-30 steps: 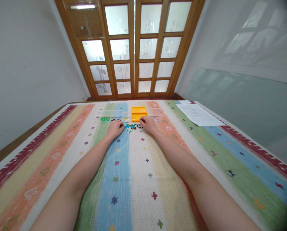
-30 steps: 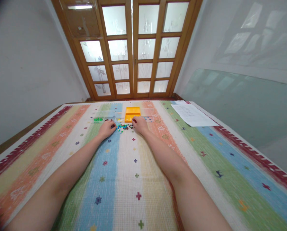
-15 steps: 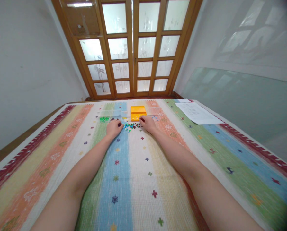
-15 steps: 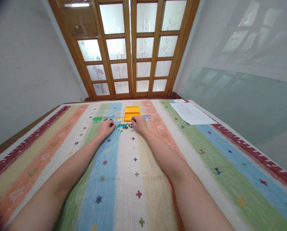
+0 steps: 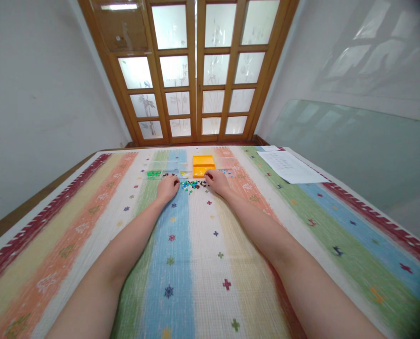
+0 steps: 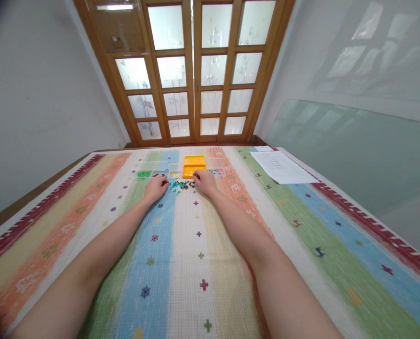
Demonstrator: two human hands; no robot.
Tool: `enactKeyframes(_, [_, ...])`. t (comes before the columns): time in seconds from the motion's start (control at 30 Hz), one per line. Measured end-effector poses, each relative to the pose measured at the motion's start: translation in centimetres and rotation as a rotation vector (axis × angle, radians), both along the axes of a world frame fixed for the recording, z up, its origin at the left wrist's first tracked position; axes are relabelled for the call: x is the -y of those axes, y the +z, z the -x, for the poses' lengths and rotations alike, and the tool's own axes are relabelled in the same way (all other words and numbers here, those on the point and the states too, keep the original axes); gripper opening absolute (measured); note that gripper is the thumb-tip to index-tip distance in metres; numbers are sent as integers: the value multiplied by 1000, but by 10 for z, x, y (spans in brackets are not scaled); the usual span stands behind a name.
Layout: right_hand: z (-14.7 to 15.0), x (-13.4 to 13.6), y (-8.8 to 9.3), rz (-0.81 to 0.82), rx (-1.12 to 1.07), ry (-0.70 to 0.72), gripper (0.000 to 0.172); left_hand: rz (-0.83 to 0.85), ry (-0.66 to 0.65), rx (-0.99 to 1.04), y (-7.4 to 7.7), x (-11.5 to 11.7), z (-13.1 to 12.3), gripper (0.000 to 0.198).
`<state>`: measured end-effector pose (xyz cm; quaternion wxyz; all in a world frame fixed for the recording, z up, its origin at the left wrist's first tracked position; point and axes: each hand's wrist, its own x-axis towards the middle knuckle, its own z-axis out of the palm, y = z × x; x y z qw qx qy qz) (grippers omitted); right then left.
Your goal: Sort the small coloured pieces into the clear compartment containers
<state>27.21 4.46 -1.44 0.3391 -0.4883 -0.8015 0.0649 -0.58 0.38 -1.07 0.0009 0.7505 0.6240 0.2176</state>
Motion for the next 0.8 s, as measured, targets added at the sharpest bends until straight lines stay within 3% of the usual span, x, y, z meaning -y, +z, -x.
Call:
enactKeyframes(0.27, [1,1,0,9,5,2,14,-5,-111,22,-3,-4,1,19])
enactKeyframes(0.53, [-1,-3,-5,-11,-6,18,13,-26,-118,51,-5,-4,1,17])
enactKeyframes(0.8, [0,-3,-5,-19,10,11,12,-58,70,325,-5,-15,20,20])
